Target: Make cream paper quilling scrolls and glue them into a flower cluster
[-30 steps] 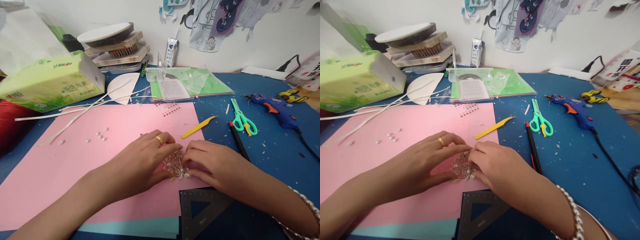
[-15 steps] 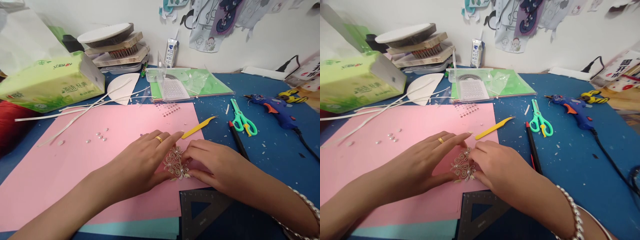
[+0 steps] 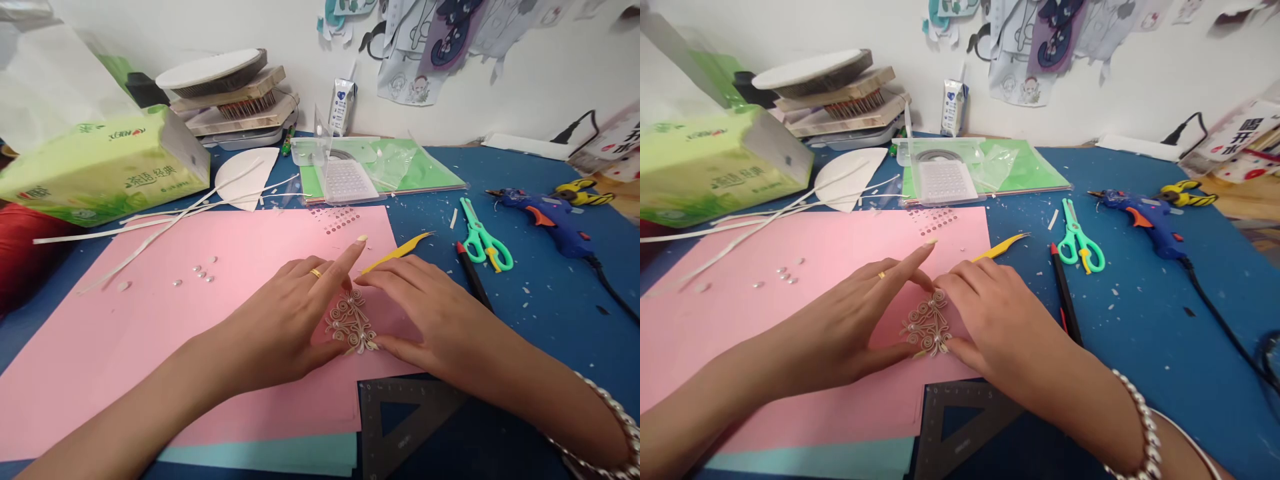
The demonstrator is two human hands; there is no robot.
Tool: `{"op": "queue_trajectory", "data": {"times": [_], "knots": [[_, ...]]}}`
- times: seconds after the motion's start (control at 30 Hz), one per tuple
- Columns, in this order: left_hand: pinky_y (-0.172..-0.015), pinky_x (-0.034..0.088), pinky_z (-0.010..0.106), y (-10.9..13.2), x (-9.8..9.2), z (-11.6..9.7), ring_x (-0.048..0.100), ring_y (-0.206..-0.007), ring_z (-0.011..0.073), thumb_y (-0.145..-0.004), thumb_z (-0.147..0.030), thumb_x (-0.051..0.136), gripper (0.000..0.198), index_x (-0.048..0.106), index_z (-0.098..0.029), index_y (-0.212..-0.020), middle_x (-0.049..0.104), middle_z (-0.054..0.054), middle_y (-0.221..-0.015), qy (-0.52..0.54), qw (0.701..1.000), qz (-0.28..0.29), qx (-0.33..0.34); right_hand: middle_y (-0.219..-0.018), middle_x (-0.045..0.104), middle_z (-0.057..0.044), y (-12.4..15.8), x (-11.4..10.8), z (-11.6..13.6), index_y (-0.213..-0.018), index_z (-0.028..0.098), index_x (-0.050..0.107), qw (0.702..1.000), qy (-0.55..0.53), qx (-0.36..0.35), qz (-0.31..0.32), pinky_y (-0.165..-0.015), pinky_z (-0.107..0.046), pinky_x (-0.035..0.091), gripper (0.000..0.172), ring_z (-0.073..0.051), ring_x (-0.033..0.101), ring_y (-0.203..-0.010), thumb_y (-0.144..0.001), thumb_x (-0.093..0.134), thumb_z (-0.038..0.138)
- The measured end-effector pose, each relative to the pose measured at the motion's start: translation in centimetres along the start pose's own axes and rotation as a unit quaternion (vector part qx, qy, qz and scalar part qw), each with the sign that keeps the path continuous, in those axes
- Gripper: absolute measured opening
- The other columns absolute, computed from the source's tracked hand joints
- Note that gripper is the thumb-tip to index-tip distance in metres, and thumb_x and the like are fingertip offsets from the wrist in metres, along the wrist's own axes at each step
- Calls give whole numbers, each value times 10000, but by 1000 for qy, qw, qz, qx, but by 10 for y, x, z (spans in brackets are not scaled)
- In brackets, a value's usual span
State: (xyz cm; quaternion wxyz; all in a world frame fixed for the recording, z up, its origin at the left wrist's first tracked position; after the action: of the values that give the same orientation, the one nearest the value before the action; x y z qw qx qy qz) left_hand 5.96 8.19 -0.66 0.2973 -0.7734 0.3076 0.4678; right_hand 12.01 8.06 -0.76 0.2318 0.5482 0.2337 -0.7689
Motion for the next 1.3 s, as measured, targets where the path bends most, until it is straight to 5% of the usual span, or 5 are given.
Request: {"op": "queue_trajectory", "data": {"times": [0.93, 1.17, 1.3], "knots": [[-884, 349, 403, 0, 1, 0, 431, -1043, 226, -809, -314, 472, 698, 42, -162, -1337, 524, 93, -1112, 1, 1000, 16, -4, -1077, 529, -66, 1, -1, 2, -1092, 163, 473, 1000, -18, -7, 6, -850, -373, 391, 383, -209, 463, -1004, -729, 551, 255], [-885, 349, 390, 1, 1, 6, 438, -1043, 222, -796, -280, 478, 672, 93, -169, -1336, 536, 85, -1087, 2, 999, 32, -20, -1044, 525, -54, 1, 3, 0, -851, 183, 569, 999, -43, 2, 30, -854, -386, 376, 128, -212, 456, -997, -732, 541, 223], [-888, 346, 394, 2, 2, 8, 423, -1055, 221, -795, -290, 485, 661, 114, -173, -1330, 522, 85, -1122, -7, 999, 38, -23, -1070, 519, -54, 1, 4, 5, -850, 192, 585, 998, -49, -16, 43, -860, -394, 372, 122, -212, 459, -998, -758, 507, 213]]}}
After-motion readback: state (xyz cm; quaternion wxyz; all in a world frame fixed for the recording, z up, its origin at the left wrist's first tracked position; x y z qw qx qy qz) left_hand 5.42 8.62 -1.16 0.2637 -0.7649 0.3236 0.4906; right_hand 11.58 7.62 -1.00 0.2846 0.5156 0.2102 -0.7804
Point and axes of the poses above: each hand's wrist, its own y-axis away from the middle knuckle, its own x-axis out of the palm, z = x × y, the point moved 10 cm from there along -y, towards the middle knuckle
